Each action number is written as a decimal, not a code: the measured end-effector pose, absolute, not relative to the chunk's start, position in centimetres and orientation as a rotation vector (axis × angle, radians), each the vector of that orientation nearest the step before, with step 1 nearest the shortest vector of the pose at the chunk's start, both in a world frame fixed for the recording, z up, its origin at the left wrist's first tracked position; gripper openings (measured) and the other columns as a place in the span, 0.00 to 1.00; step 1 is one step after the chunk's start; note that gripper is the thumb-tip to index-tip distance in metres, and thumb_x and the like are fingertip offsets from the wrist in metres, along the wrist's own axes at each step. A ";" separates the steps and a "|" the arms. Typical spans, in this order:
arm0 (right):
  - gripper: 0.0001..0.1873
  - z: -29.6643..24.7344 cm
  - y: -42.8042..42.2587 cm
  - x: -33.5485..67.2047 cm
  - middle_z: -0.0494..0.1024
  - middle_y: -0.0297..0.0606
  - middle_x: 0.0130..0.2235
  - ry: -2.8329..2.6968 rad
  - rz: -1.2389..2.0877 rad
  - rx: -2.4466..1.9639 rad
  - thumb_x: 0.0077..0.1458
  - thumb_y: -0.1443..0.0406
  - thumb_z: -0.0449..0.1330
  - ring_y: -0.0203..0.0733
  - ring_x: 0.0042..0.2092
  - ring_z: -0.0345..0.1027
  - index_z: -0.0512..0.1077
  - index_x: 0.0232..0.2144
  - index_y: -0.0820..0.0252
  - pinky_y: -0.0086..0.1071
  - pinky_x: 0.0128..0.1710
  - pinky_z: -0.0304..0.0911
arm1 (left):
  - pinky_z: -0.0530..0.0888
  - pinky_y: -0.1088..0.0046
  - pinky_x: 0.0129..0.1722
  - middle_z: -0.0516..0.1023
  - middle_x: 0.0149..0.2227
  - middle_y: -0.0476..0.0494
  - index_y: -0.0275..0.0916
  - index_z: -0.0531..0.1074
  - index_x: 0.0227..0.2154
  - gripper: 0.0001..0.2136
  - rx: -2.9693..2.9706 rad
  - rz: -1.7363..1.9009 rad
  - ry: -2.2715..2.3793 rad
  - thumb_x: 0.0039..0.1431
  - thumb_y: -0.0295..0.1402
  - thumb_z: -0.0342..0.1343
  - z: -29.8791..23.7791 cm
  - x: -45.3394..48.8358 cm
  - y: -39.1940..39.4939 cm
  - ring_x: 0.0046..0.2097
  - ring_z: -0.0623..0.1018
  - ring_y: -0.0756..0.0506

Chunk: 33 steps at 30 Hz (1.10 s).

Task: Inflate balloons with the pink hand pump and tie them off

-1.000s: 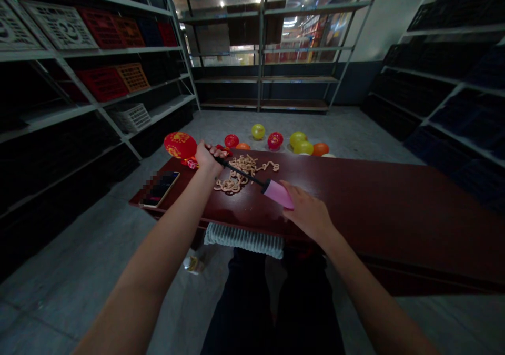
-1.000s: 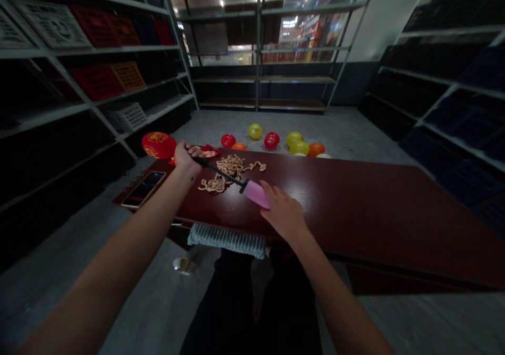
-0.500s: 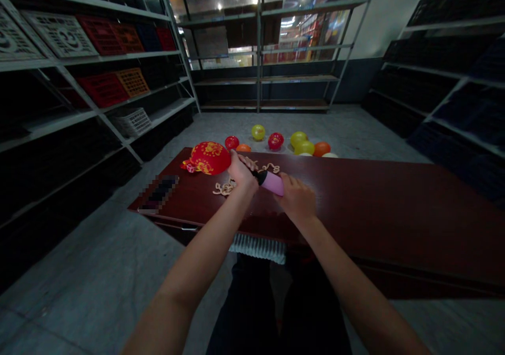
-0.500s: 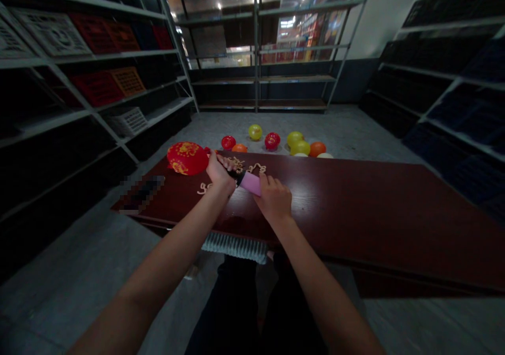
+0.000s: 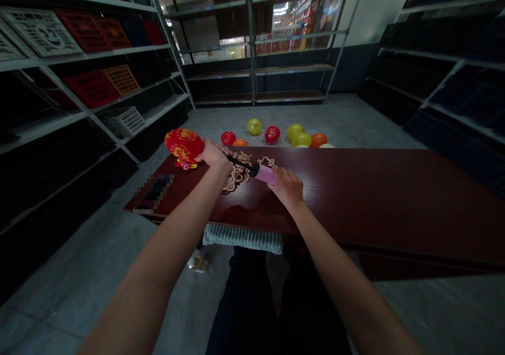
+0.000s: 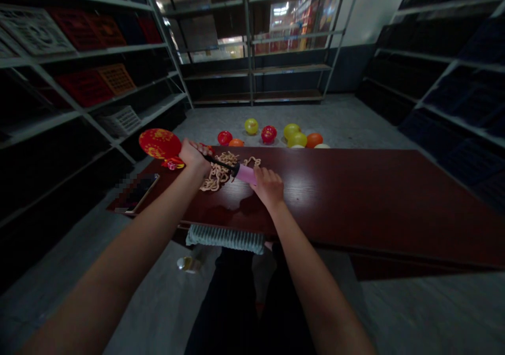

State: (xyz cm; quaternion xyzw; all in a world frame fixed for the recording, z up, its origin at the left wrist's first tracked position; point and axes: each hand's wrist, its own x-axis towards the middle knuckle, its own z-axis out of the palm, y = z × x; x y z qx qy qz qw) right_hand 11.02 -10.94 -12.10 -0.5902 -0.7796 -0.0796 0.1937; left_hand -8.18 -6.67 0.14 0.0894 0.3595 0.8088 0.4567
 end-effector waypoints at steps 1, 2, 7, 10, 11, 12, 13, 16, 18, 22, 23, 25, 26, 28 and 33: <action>0.22 -12.3 -10.9 11.0 0.78 0.48 0.49 -2.179 -0.246 -1.650 0.65 0.63 0.58 0.46 0.48 0.66 0.67 0.60 0.63 0.33 0.44 0.54 | 0.56 0.76 0.18 0.48 0.14 0.56 0.41 0.47 0.21 0.18 0.214 2.030 0.906 0.68 0.26 0.42 0.8 -8.9 -6.6 0.15 0.54 0.53; 0.22 -12.5 -10.8 11.0 0.78 0.48 0.48 -2.172 -0.263 -1.642 0.65 0.63 0.58 0.46 0.47 0.66 0.68 0.59 0.63 0.34 0.43 0.54 | 0.56 0.76 0.18 0.48 0.15 0.56 0.41 0.47 0.22 0.17 0.208 2.053 0.927 0.67 0.26 0.42 1.4 -9.6 -6.6 0.15 0.54 0.53; 0.21 -13.6 -10.4 11.1 0.78 0.45 0.46 -2.093 -0.300 -1.593 0.65 0.63 0.57 0.46 0.46 0.67 0.68 0.59 0.61 0.37 0.42 0.53 | 0.54 0.75 0.18 0.48 0.18 0.57 0.42 0.47 0.24 0.18 0.168 2.091 1.075 0.70 0.34 0.44 3.6 -11.5 -5.7 0.16 0.51 0.53; 0.20 -14.0 -10.2 11.3 0.78 0.45 0.45 -2.020 -0.263 -1.657 0.66 0.62 0.56 0.48 0.45 0.67 0.69 0.57 0.61 0.37 0.42 0.54 | 0.55 0.75 0.19 0.48 0.20 0.56 0.41 0.48 0.24 0.17 0.220 2.110 1.088 0.71 0.35 0.44 3.0 -11.3 -4.8 0.17 0.52 0.53; 0.19 -14.0 -10.1 11.4 0.78 0.46 0.45 -1.994 -0.257 -1.683 0.66 0.61 0.57 0.49 0.45 0.67 0.69 0.56 0.62 0.38 0.43 0.54 | 0.55 0.75 0.19 0.49 0.20 0.56 0.41 0.49 0.24 0.18 0.245 2.111 1.081 0.71 0.36 0.44 2.5 -11.0 -4.5 0.17 0.53 0.53; 0.19 -14.0 -10.1 11.5 0.78 0.46 0.45 -1.968 -0.258 -1.706 0.65 0.60 0.57 0.50 0.46 0.68 0.69 0.56 0.62 0.38 0.43 0.55 | 0.56 0.75 0.20 0.49 0.20 0.56 0.42 0.49 0.24 0.18 0.269 2.109 1.070 0.71 0.37 0.44 1.9 -10.6 -4.3 0.17 0.54 0.53; 0.19 -14.0 -10.1 11.6 0.78 0.46 0.46 -1.950 -0.261 -1.721 0.65 0.60 0.58 0.50 0.46 0.68 0.69 0.55 0.61 0.39 0.44 0.55 | 0.56 0.75 0.20 0.49 0.20 0.55 0.42 0.48 0.24 0.19 0.285 2.107 1.057 0.72 0.37 0.44 1.2 -10.1 -4.1 0.17 0.54 0.53; 0.20 -14.0 -10.2 11.7 0.78 0.48 0.47 -1.946 -0.275 -1.731 0.63 0.61 0.59 0.52 0.48 0.67 0.69 0.55 0.61 0.40 0.45 0.55 | 0.56 0.75 0.20 0.49 0.19 0.56 0.42 0.47 0.23 0.20 0.285 2.120 0.987 0.73 0.37 0.45 -0.8 -7.7 -4.3 0.17 0.53 0.53; 0.20 -14.0 -10.3 11.6 0.78 0.48 0.47 -1.965 -0.281 -1.723 0.63 0.61 0.60 0.52 0.48 0.67 0.69 0.55 0.61 0.39 0.45 0.56 | 0.55 0.75 0.20 0.48 0.18 0.56 0.42 0.48 0.23 0.20 0.267 2.127 0.926 0.73 0.36 0.44 -2.1 -5.5 -4.9 0.17 0.53 0.53; 0.20 -14.4 -10.4 11.6 0.78 0.48 0.46 -1.961 -0.304 -1.719 0.63 0.61 0.60 0.51 0.48 0.68 0.69 0.55 0.61 0.39 0.44 0.56 | 0.53 0.75 0.18 0.48 0.16 0.57 0.42 0.49 0.22 0.21 0.232 2.006 0.880 0.74 0.35 0.44 -4.0 -1.2 -6.2 0.16 0.52 0.53; 0.20 -14.5 -10.4 11.6 0.78 0.48 0.46 -1.949 -0.313 -1.722 0.63 0.61 0.60 0.51 0.47 0.68 0.69 0.55 0.61 0.39 0.44 0.56 | 0.53 0.75 0.18 0.49 0.16 0.57 0.42 0.49 0.21 0.22 0.244 1.991 0.856 0.74 0.36 0.45 -4.3 -0.5 -6.3 0.15 0.52 0.54; 0.19 -14.6 -10.3 11.7 0.78 0.47 0.45 -1.929 -0.332 -1.726 0.63 0.61 0.59 0.51 0.47 0.68 0.69 0.54 0.61 0.38 0.43 0.55 | 0.54 0.76 0.17 0.49 0.15 0.57 0.42 0.50 0.21 0.23 0.256 1.968 0.816 0.74 0.39 0.45 -4.6 0.2 -6.4 0.15 0.53 0.54; 0.19 -14.6 -10.3 11.7 0.78 0.47 0.45 -1.929 -0.340 -1.725 0.63 0.60 0.59 0.51 0.47 0.68 0.70 0.54 0.61 0.38 0.43 0.55 | 0.54 0.76 0.17 0.49 0.15 0.57 0.42 0.50 0.21 0.23 0.256 1.959 0.805 0.74 0.41 0.45 -4.7 0.2 -6.3 0.15 0.53 0.54; 0.19 -14.6 -10.3 11.7 0.78 0.47 0.44 -1.955 -0.355 -1.711 0.63 0.60 0.59 0.51 0.46 0.68 0.70 0.54 0.61 0.38 0.42 0.54 | 0.54 0.77 0.16 0.49 0.15 0.57 0.42 0.49 0.21 0.24 0.240 1.941 0.806 0.73 0.44 0.47 -4.8 -0.6 -5.9 0.14 0.53 0.54; 0.21 -14.3 -10.5 11.3 0.79 0.46 0.44 -2.105 -0.410 -1.612 0.62 0.61 0.59 0.50 0.45 0.68 0.70 0.56 0.61 0.38 0.40 0.53 | 0.55 0.78 0.15 0.49 0.14 0.58 0.42 0.49 0.21 0.24 0.172 1.906 0.892 0.71 0.45 0.48 -5.2 -4.6 -5.4 0.13 0.53 0.54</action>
